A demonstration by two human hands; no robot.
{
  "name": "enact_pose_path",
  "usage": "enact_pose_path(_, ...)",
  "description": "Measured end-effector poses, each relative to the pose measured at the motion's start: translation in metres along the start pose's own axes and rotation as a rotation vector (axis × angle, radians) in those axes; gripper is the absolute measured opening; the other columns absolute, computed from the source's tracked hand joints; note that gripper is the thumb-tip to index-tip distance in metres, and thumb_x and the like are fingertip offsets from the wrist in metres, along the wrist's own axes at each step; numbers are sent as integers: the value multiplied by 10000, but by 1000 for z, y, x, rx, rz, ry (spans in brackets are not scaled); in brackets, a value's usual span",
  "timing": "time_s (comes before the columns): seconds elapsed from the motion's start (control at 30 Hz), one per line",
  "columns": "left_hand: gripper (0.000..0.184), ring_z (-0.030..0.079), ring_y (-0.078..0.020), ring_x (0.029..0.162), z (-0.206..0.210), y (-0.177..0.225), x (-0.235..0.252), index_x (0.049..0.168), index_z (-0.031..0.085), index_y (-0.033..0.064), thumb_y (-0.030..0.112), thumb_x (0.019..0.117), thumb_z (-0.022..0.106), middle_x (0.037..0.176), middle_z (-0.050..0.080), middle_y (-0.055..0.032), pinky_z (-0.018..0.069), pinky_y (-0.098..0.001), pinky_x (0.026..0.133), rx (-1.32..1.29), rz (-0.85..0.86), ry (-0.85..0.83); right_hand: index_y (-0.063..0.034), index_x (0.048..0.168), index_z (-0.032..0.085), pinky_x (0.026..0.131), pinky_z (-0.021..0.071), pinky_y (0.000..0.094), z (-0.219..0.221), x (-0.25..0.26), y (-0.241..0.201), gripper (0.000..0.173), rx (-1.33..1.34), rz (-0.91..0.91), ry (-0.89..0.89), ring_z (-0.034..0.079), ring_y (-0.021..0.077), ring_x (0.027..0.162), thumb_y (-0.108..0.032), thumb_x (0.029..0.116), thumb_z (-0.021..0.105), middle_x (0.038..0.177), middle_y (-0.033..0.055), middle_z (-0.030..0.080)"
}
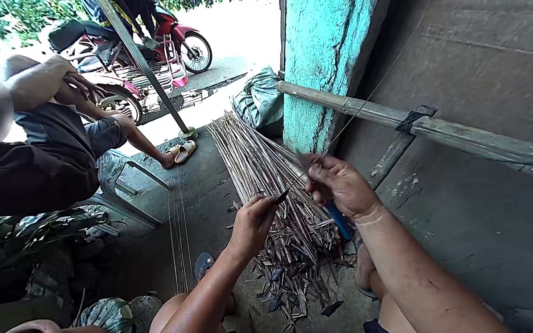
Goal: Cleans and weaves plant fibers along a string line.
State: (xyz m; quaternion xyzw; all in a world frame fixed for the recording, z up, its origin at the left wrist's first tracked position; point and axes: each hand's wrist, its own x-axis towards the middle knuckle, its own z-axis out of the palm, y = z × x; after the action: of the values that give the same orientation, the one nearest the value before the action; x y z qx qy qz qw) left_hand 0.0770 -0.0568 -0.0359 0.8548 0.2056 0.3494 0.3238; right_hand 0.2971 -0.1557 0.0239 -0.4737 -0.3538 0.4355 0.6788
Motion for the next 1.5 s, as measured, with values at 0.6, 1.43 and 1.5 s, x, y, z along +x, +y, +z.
enact_pose_path(0.6,154,642,-120,613,-22,17,6,1027,631,16,135,1054,537,801,682,-67,565,-259,576,-915,-379,-206,-39,1032,675,454,507,198,11,-5,29,168,-51,184,-569,602,58,507,-189,1035,600,721,6,688)
enact_pose_path(1.43,151,573,-52,529,-28,25,6,950,641,68,172,1038,574,719,650,-27,480,-186,494,-1165,-502,-337,-68,970,704,507,532,194,-15,11,19,124,-173,-81,-413,622,40,559,-155,1017,629,739,-25,696)
enact_pose_path(1.5,142,589,-66,542,-27,24,5,961,641,51,149,1037,572,736,664,-48,494,-195,507,-1144,-502,-310,-50,977,694,498,532,200,-14,10,19,127,-164,-101,-313,621,56,536,-147,1022,623,722,2,700)
